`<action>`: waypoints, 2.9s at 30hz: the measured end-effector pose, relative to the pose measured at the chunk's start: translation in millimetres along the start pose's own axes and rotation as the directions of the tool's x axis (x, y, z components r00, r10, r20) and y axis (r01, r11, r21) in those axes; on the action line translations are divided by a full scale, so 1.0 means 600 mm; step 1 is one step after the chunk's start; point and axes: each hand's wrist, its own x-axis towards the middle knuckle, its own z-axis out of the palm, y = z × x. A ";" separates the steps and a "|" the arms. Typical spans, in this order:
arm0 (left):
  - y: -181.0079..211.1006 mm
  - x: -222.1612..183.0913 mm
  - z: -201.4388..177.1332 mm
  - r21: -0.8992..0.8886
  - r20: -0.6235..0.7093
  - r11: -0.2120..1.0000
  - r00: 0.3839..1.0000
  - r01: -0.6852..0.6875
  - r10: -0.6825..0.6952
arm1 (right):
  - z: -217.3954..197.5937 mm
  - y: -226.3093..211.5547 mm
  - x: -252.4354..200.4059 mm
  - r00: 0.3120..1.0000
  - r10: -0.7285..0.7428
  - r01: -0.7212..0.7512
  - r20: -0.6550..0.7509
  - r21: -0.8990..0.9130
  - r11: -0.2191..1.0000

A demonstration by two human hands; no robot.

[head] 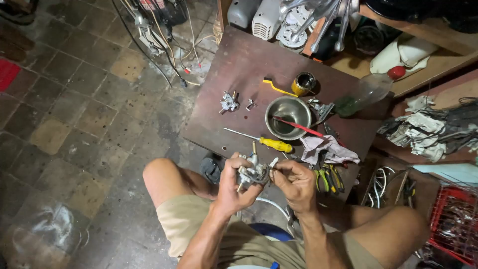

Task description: The person sits on a stool and uses a screwdriver and pliers to disassemble and reassemble small electrical components on a workbench. They remove parts, place them in a metal bowl, and then reattach them to the main unit.

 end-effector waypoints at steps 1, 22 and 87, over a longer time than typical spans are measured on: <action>0.002 0.002 -0.001 0.001 0.002 1.000 1.000 -0.002 0.002 | 0.001 -0.005 0.000 1.000 -0.002 0.002 -0.001 0.002 1.000; 0.063 0.032 0.014 0.136 -0.029 0.933 0.940 -0.333 0.340 | 0.017 -0.024 -0.017 0.998 -0.026 0.030 0.058 -0.072 0.997; -0.150 -0.054 0.011 -0.829 0.146 0.257 0.636 0.497 -0.758 | -0.015 0.067 0.111 0.897 -0.211 0.441 0.388 -0.760 0.477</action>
